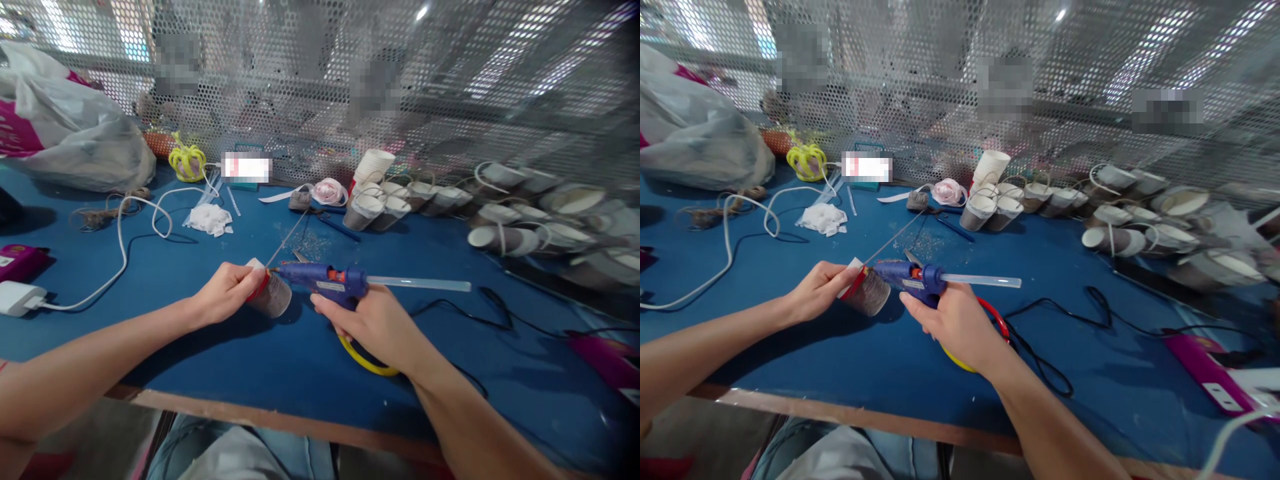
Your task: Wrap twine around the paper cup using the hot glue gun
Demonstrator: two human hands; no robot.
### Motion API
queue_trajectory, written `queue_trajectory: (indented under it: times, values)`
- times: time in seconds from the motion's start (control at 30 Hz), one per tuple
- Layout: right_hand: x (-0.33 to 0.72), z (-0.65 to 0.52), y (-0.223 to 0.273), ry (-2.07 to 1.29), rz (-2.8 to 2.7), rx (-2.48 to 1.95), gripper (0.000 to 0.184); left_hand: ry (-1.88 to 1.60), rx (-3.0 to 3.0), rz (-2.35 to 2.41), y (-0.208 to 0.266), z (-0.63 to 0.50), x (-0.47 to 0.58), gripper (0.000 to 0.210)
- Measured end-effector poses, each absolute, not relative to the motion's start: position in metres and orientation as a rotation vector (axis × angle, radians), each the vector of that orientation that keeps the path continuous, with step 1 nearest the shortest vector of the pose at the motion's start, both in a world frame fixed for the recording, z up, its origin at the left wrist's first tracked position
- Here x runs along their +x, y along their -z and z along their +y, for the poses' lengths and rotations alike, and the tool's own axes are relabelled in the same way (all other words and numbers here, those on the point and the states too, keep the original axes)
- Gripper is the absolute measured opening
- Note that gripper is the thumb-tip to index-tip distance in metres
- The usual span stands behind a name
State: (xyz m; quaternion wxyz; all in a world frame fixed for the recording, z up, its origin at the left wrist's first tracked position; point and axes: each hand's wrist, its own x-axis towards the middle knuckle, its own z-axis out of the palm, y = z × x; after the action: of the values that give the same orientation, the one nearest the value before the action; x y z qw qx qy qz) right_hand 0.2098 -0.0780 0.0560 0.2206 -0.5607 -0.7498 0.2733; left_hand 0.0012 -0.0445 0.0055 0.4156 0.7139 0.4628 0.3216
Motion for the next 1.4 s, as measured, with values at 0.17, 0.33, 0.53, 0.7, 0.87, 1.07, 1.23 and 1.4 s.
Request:
queue_trajectory:
  times: [0.17, 0.33, 0.53, 0.7, 0.87, 1.07, 1.23, 1.4]
  values:
    - [0.21, -0.073, -0.059, -0.915, -1.944, -1.568, 0.031, -0.808, 1.775, 1.151, -0.004, -0.044, 0.001, 0.044]
    - [0.225, -0.054, -0.062, -1.097, -1.582, -1.532, 0.019, -0.853, 1.795, 1.12, -0.006, -0.044, 0.0, 0.043]
    - [0.249, -0.014, -0.046, -1.02, -1.475, -1.644, 0.014, -0.913, 1.811, 1.102, -0.008, -0.043, -0.002, 0.044]
    - [0.253, 0.008, -0.032, -0.91, -1.469, -1.867, 0.028, -0.938, 1.839, 1.08, -0.006, -0.041, -0.002, 0.044]
    - [0.257, 0.019, -0.032, -0.787, -1.471, -2.0, 0.023, -0.961, 1.862, 1.073, -0.01, -0.043, -0.001, 0.044]
    - [0.228, 0.003, -0.047, -0.807, -1.555, -1.776, 0.03, -0.974, 1.888, 1.068, -0.012, -0.045, 0.0, 0.043]
    - [0.176, -0.02, -0.046, -1.239, -1.645, -1.407, 0.04, -0.932, 1.984, 1.025, -0.015, -0.049, 0.006, 0.04]
    - [0.165, -0.024, -0.043, -1.307, -1.517, -1.183, 0.027, -0.82, 2.058, 0.968, -0.022, -0.049, 0.016, 0.038]
